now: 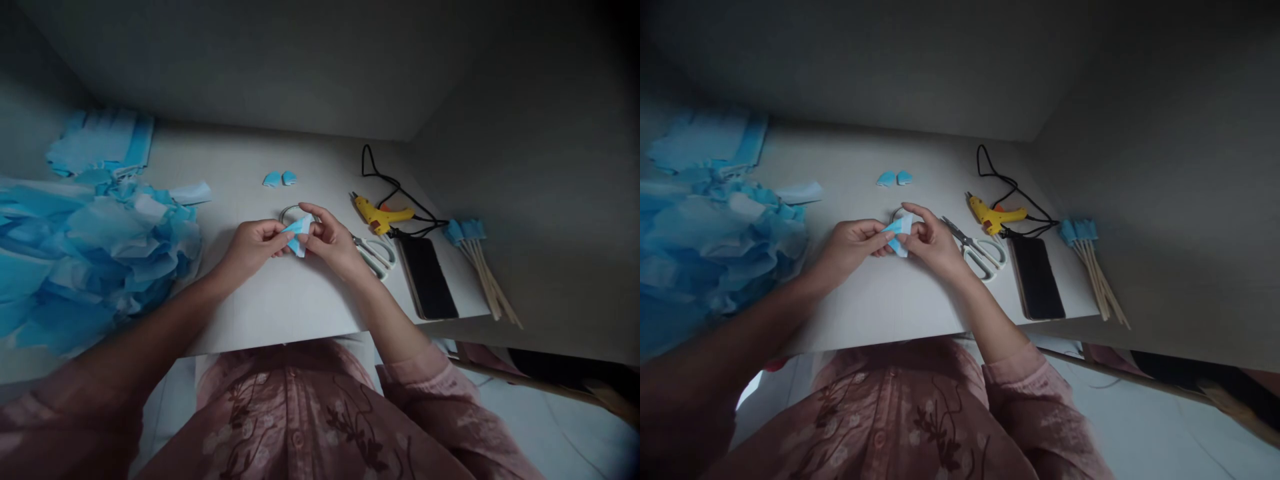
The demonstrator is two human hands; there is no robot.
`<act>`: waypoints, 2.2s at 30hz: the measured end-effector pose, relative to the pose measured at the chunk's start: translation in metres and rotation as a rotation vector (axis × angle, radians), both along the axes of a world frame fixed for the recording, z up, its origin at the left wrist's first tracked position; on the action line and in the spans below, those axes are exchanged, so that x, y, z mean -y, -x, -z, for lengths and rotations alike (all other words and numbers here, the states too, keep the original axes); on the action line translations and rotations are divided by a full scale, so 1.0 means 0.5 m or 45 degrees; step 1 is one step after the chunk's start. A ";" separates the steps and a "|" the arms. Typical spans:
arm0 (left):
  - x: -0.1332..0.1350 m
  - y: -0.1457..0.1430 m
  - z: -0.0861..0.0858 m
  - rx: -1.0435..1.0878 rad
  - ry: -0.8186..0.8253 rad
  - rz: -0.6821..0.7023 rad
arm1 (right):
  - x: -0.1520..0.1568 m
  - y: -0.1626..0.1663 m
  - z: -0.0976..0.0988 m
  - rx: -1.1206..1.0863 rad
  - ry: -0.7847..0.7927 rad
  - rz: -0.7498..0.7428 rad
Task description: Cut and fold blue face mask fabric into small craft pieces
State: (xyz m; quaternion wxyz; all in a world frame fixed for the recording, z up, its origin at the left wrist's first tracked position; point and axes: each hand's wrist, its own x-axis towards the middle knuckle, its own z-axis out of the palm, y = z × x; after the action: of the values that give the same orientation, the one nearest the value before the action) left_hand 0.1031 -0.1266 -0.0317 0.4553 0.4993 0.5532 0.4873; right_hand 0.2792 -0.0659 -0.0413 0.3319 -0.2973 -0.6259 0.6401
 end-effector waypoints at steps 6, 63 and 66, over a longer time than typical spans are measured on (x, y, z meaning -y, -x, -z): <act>0.001 0.000 0.004 0.018 -0.018 0.059 | 0.002 -0.003 0.000 0.011 -0.102 0.000; -0.004 -0.002 0.047 -0.709 -0.448 0.217 | -0.018 -0.023 -0.029 1.689 -1.127 0.413; -0.006 -0.002 0.050 -0.735 -0.499 0.219 | -0.006 -0.036 -0.052 1.521 -1.061 0.389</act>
State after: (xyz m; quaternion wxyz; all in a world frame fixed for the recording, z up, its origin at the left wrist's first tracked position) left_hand 0.1040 -0.1235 -0.0565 0.2153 0.7389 0.5109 0.3830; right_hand 0.2972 -0.0627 -0.0151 0.1057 -0.5280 -0.8423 0.0259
